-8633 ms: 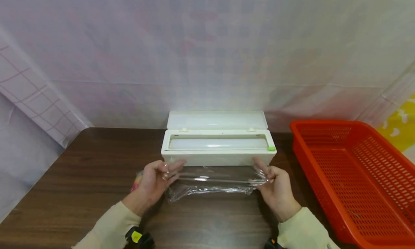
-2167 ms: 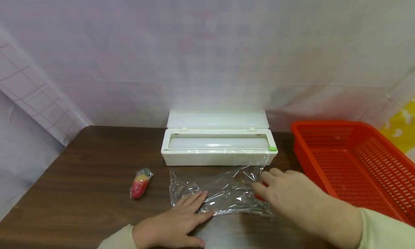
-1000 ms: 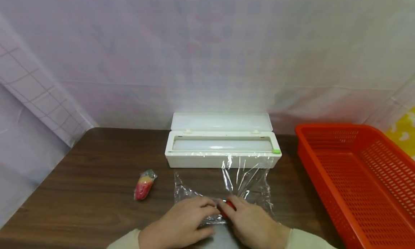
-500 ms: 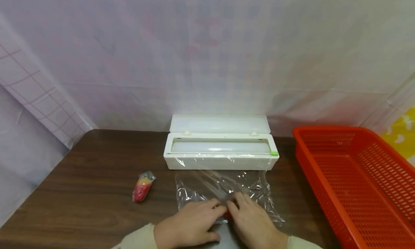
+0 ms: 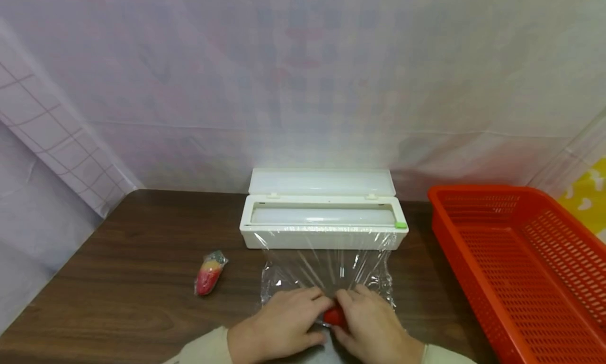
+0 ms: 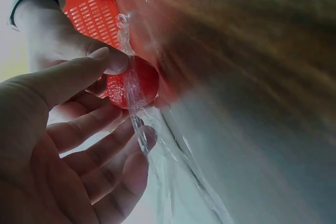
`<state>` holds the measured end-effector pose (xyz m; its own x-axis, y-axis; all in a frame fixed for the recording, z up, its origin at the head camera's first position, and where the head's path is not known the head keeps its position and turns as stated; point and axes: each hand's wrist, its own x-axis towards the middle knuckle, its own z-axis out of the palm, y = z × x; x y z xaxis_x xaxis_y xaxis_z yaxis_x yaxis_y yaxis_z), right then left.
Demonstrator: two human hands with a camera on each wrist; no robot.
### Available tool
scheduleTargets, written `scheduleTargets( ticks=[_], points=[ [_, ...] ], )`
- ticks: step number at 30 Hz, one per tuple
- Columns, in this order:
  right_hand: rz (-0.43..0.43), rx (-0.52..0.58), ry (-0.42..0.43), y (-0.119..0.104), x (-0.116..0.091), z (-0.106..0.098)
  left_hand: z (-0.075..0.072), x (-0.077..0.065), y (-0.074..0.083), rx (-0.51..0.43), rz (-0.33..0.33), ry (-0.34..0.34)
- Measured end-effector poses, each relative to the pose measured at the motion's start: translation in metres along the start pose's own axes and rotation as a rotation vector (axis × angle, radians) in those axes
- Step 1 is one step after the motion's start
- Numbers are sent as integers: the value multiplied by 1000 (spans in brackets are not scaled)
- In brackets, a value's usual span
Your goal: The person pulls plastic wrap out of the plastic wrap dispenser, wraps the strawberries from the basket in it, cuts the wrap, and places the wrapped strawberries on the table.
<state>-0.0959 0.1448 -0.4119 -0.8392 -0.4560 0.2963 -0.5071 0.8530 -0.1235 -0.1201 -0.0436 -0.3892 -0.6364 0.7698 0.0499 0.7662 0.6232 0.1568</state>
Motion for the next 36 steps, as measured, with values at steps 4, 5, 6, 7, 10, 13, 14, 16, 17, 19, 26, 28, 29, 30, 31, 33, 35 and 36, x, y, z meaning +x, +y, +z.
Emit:
scheduleTargets(
  ticks=[4,5,6,7,10,13,14,16,17,19,26,28,29,30,31,33,35,36],
  points=[
    [8,110,-29,2,2,-2,1,3,1,11,3,19],
    [6,133,-33,2,3,-2,1,4,1,7,1,25],
    [-2,147,-26,3,3,-2,1,5,1,1,-3,31],
    [1,167,-29,4,4,-2,2,6,1,-9,-7,38],
    [32,194,-37,6,5,-4,2,10,1,-32,-24,55],
    [104,214,-75,9,9,-8,2,12,1,-22,-27,61],
    [131,227,-93,10,11,-10,2,12,1,-6,-23,59],
    [182,263,-130,11,14,-12,2,12,1,41,-9,49],
    [199,299,-150,12,16,-13,3,12,1,76,1,46],
    [230,392,-198,13,18,-13,4,13,1,146,33,43],
    [216,517,-259,15,19,-11,9,14,-1,239,90,73],
    [191,476,-243,16,20,-11,9,14,-2,219,76,69],
    [163,439,-227,16,20,-11,9,14,-2,208,69,68],
    [123,384,-204,15,19,-10,9,14,-3,199,64,67],
    [72,323,-176,14,18,-10,9,14,-3,188,61,65],
    [-59,171,-85,13,15,-8,9,13,-4,178,59,69],
    [-174,19,9,11,10,-7,9,13,-6,178,57,74],
    [-215,-43,34,10,8,-6,8,13,-6,174,55,73]
  ],
)
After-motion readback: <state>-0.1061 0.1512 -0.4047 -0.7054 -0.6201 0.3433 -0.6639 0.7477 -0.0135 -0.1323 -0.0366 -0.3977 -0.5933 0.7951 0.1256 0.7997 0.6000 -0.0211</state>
